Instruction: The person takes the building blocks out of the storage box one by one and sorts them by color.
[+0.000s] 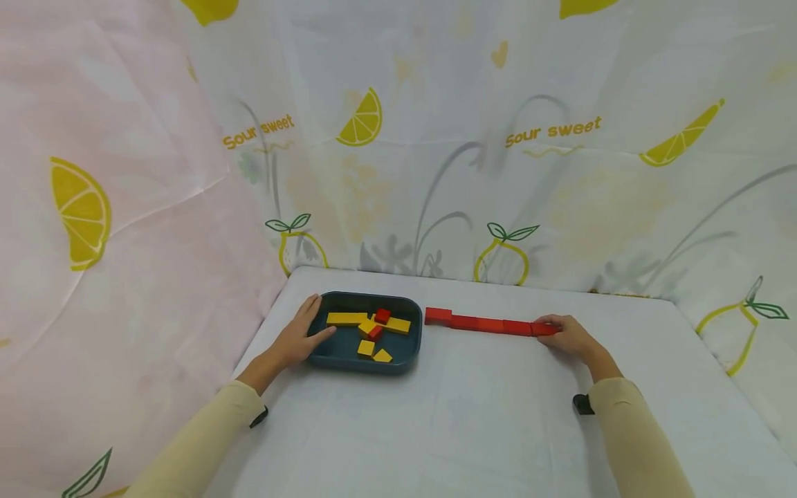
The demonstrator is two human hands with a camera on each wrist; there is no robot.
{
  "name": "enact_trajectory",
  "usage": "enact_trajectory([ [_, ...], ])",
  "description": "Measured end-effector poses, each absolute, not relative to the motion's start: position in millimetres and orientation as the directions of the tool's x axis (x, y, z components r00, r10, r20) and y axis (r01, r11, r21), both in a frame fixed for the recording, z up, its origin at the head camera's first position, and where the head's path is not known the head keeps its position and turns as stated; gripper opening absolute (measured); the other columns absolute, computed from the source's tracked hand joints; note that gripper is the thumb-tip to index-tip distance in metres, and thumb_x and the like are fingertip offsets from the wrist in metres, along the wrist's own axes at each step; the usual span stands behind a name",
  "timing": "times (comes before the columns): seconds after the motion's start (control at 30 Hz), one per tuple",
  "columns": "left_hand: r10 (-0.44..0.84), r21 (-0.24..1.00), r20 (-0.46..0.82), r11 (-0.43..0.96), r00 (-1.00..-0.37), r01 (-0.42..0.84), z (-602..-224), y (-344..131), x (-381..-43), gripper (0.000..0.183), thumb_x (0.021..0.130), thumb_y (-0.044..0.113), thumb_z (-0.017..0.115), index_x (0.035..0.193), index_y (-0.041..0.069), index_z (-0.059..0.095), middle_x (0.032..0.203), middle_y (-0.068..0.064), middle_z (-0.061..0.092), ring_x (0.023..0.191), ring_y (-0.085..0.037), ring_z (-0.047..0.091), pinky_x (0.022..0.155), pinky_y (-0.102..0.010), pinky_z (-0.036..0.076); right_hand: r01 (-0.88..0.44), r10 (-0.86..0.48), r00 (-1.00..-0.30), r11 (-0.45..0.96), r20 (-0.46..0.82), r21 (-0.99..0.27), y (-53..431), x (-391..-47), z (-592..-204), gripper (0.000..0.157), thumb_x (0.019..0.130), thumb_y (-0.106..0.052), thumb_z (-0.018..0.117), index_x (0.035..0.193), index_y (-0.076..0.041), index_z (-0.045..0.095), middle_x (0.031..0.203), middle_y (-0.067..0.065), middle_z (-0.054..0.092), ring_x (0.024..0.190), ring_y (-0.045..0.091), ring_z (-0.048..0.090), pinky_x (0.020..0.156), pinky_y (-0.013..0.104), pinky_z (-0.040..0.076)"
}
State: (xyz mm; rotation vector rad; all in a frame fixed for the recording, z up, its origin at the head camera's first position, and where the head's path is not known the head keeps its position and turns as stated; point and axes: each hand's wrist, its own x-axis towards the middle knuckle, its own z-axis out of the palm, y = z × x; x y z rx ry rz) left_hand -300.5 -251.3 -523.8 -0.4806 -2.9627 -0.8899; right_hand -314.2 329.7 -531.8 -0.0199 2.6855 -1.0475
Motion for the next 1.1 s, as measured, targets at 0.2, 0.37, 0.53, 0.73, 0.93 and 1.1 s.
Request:
enact_trajectory([
  [0.2, 0.288, 0.538, 0.103, 0.789, -0.952, 0.297, -523.7, -251.3, -300.9, 0.088, 0.088, 0.057, 0.048, 0.149, 0.007, 0.008, 0.155, -0.014, 0.005, 0.141, -0.035, 0.014, 0.110, -0.056, 0.018, 0.082, -0.103, -0.967, 0.740, -0.232, -0.668, 330.0, -316.2, -534.3, 0.043, 0.086, -0.020, 0.063, 0.126, -0.007, 0.053, 0.121, 0.021, 0.049, 0.107, 0.034, 0.041, 0.083, 0.043, 0.042],
  [0.37, 0.286, 0.540, 0.095, 0.790, -0.954, 0.291, -524.3, -252.0, -300.4, 0.088, 0.088, 0.057, 0.048, 0.149, 0.008, 0.008, 0.156, -0.013, 0.005, 0.141, -0.034, 0.014, 0.110, -0.056, 0.018, 0.101, -0.087, -0.965, 0.749, -0.248, -0.655, 329.5, -317.1, -536.0, 0.045, 0.085, -0.021, 0.063, 0.127, -0.007, 0.052, 0.123, 0.022, 0.048, 0.109, 0.036, 0.040, 0.084, 0.046, 0.042],
  [0.53, 0.282, 0.538, 0.090, 0.793, -0.955, 0.285, -523.8, -251.9, -301.3, 0.088, 0.088, 0.059, 0.046, 0.149, 0.009, 0.007, 0.156, -0.012, 0.004, 0.141, -0.033, 0.013, 0.110, -0.056, 0.018, 0.098, -0.086, -0.966, 0.750, -0.244, -0.654, 329.3, -317.5, -535.2, 0.044, 0.085, -0.020, 0.062, 0.127, -0.007, 0.053, 0.124, 0.022, 0.048, 0.109, 0.036, 0.040, 0.086, 0.047, 0.041],
  [0.73, 0.280, 0.532, 0.089, 0.798, -0.956, 0.284, -520.8, -251.3, -299.6, 0.087, 0.088, 0.057, 0.047, 0.149, 0.009, 0.007, 0.156, -0.013, 0.004, 0.141, -0.034, 0.013, 0.109, -0.057, 0.019, 0.054, -0.114, -0.971, 0.751, -0.211, -0.658, 328.9, -317.0, -534.8, 0.043, 0.085, -0.017, 0.063, 0.125, -0.004, 0.054, 0.123, 0.023, 0.049, 0.109, 0.036, 0.042, 0.087, 0.049, 0.041],
  [0.93, 0.276, 0.538, 0.088, 0.795, -0.957, 0.279, -519.5, -251.0, -297.9, 0.087, 0.089, 0.056, 0.048, 0.149, 0.009, 0.006, 0.156, -0.012, 0.004, 0.141, -0.034, 0.012, 0.109, -0.058, 0.019, 0.026, -0.131, -0.974, 0.751, -0.187, -0.660, 328.3, -316.4, -534.9, 0.042, 0.085, -0.016, 0.063, 0.124, -0.003, 0.055, 0.124, 0.023, 0.050, 0.109, 0.035, 0.043, 0.089, 0.051, 0.040],
  [1.1, 0.284, 0.533, 0.090, 0.796, -0.954, 0.287, -520.7, -251.2, -299.3, 0.087, 0.089, 0.056, 0.048, 0.149, 0.008, 0.007, 0.155, -0.015, 0.005, 0.141, -0.036, 0.013, 0.108, -0.059, 0.019, 0.017, -0.137, -0.973, 0.755, -0.184, -0.655, 326.8, -314.8, -532.8, 0.041, 0.085, -0.015, 0.062, 0.124, -0.003, 0.055, 0.124, 0.023, 0.050, 0.109, 0.035, 0.043, 0.089, 0.051, 0.040],
])
